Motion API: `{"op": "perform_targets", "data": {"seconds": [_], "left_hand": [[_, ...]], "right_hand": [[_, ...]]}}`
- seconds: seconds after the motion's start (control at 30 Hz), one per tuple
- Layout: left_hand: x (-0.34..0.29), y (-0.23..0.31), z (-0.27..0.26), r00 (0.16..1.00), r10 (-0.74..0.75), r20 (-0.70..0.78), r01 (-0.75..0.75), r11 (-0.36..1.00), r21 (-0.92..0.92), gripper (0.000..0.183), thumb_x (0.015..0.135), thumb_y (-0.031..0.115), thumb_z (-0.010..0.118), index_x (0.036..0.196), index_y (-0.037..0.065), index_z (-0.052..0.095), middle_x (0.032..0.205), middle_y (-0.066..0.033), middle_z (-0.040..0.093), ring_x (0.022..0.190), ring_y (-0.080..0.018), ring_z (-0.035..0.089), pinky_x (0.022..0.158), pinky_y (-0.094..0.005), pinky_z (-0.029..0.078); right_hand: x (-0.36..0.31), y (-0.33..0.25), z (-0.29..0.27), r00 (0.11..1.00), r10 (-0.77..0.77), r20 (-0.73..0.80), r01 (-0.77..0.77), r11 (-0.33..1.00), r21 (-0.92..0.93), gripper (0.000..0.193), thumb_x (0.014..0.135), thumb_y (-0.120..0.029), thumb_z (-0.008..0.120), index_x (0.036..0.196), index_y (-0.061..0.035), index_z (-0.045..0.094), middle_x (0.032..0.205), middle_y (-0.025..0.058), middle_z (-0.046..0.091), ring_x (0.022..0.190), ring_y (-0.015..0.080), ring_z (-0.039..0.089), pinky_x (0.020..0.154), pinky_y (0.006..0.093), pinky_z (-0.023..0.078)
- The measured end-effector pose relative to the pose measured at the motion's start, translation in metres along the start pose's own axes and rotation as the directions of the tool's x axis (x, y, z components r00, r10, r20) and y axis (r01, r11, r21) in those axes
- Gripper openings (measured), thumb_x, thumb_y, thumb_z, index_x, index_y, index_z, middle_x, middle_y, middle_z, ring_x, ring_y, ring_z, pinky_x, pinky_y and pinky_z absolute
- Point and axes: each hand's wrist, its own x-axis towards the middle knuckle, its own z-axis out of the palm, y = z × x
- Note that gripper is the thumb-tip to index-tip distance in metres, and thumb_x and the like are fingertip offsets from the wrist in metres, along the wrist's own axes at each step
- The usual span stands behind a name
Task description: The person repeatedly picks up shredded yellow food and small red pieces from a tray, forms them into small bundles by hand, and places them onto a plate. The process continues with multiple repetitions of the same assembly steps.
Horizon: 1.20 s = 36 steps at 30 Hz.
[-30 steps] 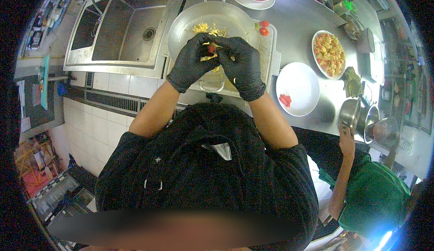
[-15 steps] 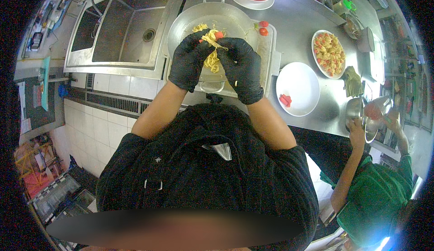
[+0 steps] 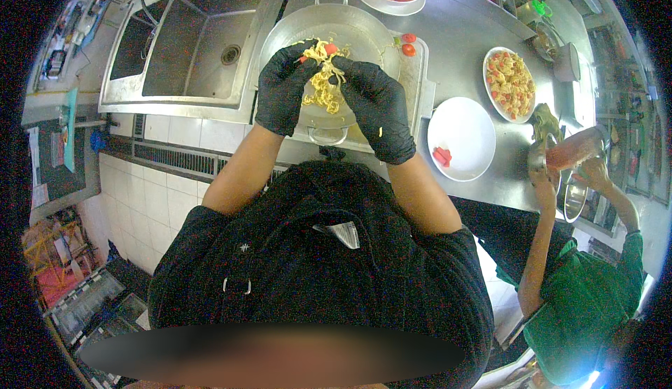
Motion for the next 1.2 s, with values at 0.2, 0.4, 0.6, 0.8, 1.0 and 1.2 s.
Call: {"op": "perform_targets", "data": {"seconds": [0.2,0.4,0.6,0.8,1.0,1.2], "left_hand": [[0.000,-0.007,0.001,1.000,-0.001,0.029,-0.002,0.995,0.099,0.030,0.082,-0.003,0.066,0.110,0.001,0.060,0.108,-0.0085,0.064,0.095,-0.0137,0.061,0.085,-0.0258,0.051],[-0.007,-0.007,-0.001,0.994,0.018,0.104,-0.035,0.986,0.165,0.030,0.082,-0.001,0.066,0.111,0.003,0.060,0.103,-0.0045,0.064,0.091,-0.0125,0.060,0.084,-0.0251,0.050],[-0.005,-0.010,-0.007,0.953,0.248,0.172,-0.299,0.858,0.417,0.029,0.079,0.001,0.068,0.108,0.004,0.063,0.096,-0.0067,0.063,0.086,-0.0150,0.062,0.079,-0.0267,0.052],[-0.006,-0.005,-0.005,0.960,0.213,0.184,-0.276,0.841,0.465,0.029,0.077,0.002,0.069,0.105,0.003,0.064,0.096,-0.0096,0.063,0.085,-0.0165,0.064,0.077,-0.0278,0.053],[-0.010,-0.002,-0.004,0.929,0.236,0.287,-0.339,0.855,0.394,0.038,0.079,-0.001,0.067,0.116,0.005,0.058,0.113,-0.0092,0.059,0.100,-0.0173,0.061,0.084,-0.0291,0.052],[-0.010,0.009,-0.008,0.897,0.241,0.371,-0.376,0.856,0.353,0.049,0.080,-0.001,0.066,0.126,0.007,0.053,0.120,-0.0100,0.058,0.108,-0.0183,0.058,0.088,-0.0305,0.051]], "right_hand": [[0.010,-0.006,0.009,0.998,-0.002,-0.065,0.000,1.000,-0.031,0.027,0.084,0.003,0.062,0.110,-0.0006,0.062,0.107,0.0089,0.066,0.094,0.0142,0.063,0.084,0.0275,0.051],[0.016,0.011,0.016,0.955,-0.249,-0.162,0.184,0.924,-0.334,0.025,0.083,0.004,0.063,0.108,-0.0012,0.062,0.104,0.0093,0.066,0.091,0.0148,0.063,0.082,0.0273,0.051],[0.014,0.006,0.014,0.951,-0.292,-0.100,0.239,0.902,-0.359,0.024,0.081,0.002,0.063,0.105,-0.0052,0.065,0.103,0.0111,0.065,0.093,0.0190,0.063,0.080,0.0294,0.051],[0.015,0.004,0.010,0.912,-0.410,-0.018,0.337,0.773,-0.537,0.029,0.077,0.002,0.061,0.104,-0.0069,0.065,0.102,0.0143,0.063,0.097,0.0306,0.061,0.084,0.0371,0.049],[0.012,0.001,0.017,0.906,-0.407,-0.113,0.290,0.793,-0.535,0.026,0.075,-0.002,0.067,0.101,-0.0070,0.065,0.102,0.0141,0.062,0.094,0.0303,0.062,0.082,0.0373,0.050],[0.015,0.000,0.010,0.925,-0.367,-0.095,0.279,0.831,-0.482,0.022,0.073,-0.008,0.073,0.094,-0.0064,0.064,0.098,0.0127,0.062,0.092,0.0293,0.062,0.082,0.0371,0.049]]}}
